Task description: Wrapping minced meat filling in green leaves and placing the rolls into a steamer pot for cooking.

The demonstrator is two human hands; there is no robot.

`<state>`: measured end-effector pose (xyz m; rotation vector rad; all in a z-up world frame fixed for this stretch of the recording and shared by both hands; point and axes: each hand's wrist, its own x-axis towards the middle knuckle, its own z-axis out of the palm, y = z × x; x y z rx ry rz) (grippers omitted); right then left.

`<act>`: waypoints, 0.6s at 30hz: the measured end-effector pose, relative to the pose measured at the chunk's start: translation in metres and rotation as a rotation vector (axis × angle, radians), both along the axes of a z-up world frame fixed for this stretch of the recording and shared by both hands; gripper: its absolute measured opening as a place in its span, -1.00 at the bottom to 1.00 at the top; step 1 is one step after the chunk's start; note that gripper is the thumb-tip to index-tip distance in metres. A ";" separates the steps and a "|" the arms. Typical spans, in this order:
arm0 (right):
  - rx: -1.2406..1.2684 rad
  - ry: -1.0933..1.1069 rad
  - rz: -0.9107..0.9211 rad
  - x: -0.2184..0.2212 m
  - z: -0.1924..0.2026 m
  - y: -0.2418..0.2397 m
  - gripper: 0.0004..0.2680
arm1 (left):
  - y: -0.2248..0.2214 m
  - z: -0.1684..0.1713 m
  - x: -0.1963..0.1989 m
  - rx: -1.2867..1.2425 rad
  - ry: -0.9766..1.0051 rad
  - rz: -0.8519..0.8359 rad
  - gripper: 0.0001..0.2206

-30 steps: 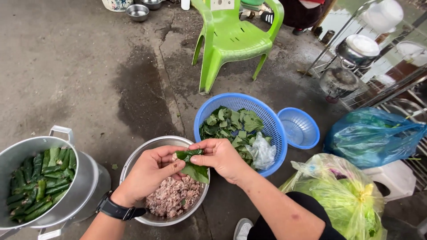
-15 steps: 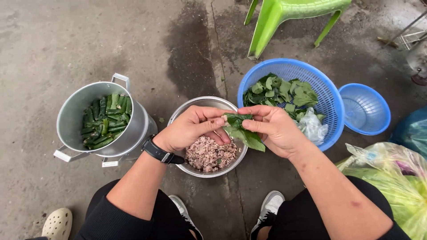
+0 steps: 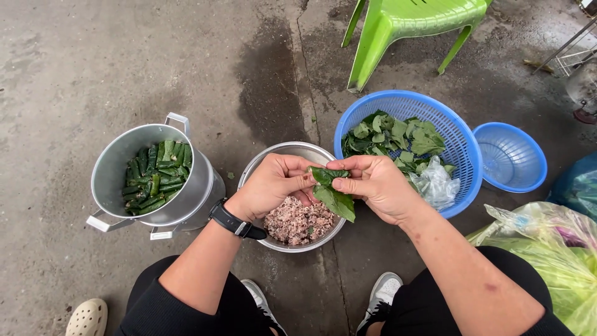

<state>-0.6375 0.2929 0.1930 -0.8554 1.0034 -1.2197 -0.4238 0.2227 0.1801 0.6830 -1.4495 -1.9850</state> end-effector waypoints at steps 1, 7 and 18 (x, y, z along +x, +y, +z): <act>-0.004 0.017 -0.007 0.002 0.001 0.001 -0.72 | 0.001 0.001 0.000 -0.013 -0.018 0.013 -0.73; -0.022 0.038 -0.018 0.001 -0.003 -0.003 -0.73 | 0.001 0.004 0.004 -0.039 -0.003 -0.012 -0.64; -0.015 0.045 -0.001 -0.002 -0.017 -0.006 -0.73 | 0.007 0.010 0.006 -0.078 0.022 -0.049 -0.67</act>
